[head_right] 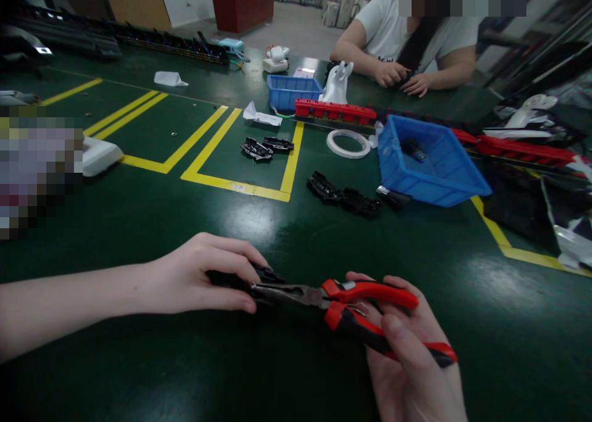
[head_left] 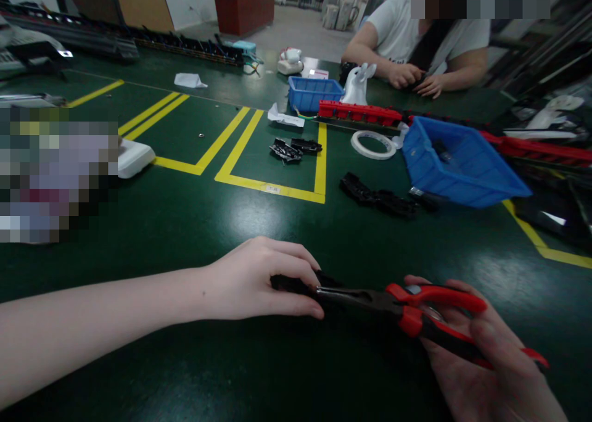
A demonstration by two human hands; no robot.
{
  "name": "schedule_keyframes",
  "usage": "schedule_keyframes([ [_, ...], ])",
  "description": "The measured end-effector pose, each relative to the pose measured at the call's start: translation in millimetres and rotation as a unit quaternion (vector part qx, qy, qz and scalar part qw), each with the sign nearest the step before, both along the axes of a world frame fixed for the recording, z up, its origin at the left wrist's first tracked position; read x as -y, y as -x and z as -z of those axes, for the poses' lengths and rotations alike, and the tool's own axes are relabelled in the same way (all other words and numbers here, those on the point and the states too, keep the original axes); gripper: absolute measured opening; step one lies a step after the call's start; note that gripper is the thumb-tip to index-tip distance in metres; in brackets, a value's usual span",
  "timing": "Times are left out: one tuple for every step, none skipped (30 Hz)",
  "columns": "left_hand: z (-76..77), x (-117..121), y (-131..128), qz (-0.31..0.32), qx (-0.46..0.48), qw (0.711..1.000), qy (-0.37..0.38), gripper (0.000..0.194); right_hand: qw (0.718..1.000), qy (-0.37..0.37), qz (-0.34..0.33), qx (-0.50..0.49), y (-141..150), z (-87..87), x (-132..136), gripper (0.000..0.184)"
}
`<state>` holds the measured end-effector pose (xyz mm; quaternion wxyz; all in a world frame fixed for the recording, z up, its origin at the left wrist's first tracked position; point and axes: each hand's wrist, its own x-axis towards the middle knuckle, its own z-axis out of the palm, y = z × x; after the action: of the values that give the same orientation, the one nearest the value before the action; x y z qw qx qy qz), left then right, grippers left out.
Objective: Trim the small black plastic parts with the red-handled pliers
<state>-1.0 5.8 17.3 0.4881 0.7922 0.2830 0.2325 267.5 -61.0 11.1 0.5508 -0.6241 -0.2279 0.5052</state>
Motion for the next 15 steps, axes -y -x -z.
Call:
schedule_keyframes([
  [-0.3, -0.2, 0.0, 0.004, 0.002, 1.000, 0.003, 0.015, 1.000, -0.001, 0.000, -0.001, -0.3, -0.4, 0.2, 0.047],
  [-0.5, -0.4, 0.1, 0.007, 0.004, 1.000, 0.007, 0.015, 1.000, 0.000, 0.001, -0.001, -0.6, -0.7, 0.3, 0.046],
  [-0.3, -0.7, 0.1, 0.009, 0.006, 1.000, 0.009, 0.015, 1.000, 0.000, 0.000, 0.000, -0.9, -0.9, 0.3, 0.045],
  [0.1, -0.9, 0.2, 0.010, 0.010, 1.000, 0.012, 0.015, 1.000, 0.000, -0.002, 0.001, -1.2, -0.9, 0.3, 0.044],
  [0.9, -1.2, 0.4, 0.012, 0.016, 1.000, 0.013, 0.016, 1.000, -0.001, -0.003, 0.002, -1.3, -0.9, 0.1, 0.043],
  [2.0, -1.6, 0.6, 0.015, 0.021, 1.000, 0.014, 0.017, 1.000, -0.002, -0.006, 0.003, -1.2, -0.9, 0.0, 0.042],
  [3.2, -1.9, 0.8, 0.019, 0.025, 0.999, 0.013, 0.018, 1.000, -0.003, -0.009, 0.004, -0.9, -0.9, -0.2, 0.040],
  [4.4, -2.3, 1.0, 0.023, 0.026, 0.999, 0.010, 0.019, 1.000, -0.003, -0.011, 0.004, -0.3, -1.1, -0.4, 0.039],
  [5.3, -2.7, 1.2, 0.027, 0.026, 0.999, 0.007, 0.019, 1.000, -0.004, -0.009, 0.005, 0.3, -1.5, -0.6, 0.039],
  [5.9, -2.9, 1.3, 0.031, 0.024, 0.999, 0.005, 0.018, 1.000, -0.004, -0.006, 0.007, 1.1, -2.0, -0.7, 0.038],
  [5.9, -3.0, 1.3, 0.034, 0.022, 0.999, 0.004, 0.017, 1.000, -0.002, -0.001, 0.010, 1.6, -2.4, -0.7, 0.039],
  [5.5, -3.0, 1.3, 0.036, 0.020, 0.999, 0.006, 0.017, 1.000, 0.000, 0.003, 0.012, 1.9, -2.9, -0.8, 0.039],
  [4.7, -2.8, 1.3, 0.036, 0.018, 0.999, 0.010, 0.016, 1.000, 0.002, 0.006, 0.012, 1.9, -3.1, -0.9, 0.040],
  [3.7, -2.5, 1.1, 0.036, 0.016, 0.999, 0.015, 0.016, 1.000, 0.005, 0.006, 0.010, 1.5, -3.2, -1.2, 0.041],
  [2.6, -2.1, 1.0, 0.035, 0.014, 0.999, 0.019, 0.016, 1.000, 0.007, 0.003, 0.008, 0.8, -3.0, -1.6, 0.041],
])
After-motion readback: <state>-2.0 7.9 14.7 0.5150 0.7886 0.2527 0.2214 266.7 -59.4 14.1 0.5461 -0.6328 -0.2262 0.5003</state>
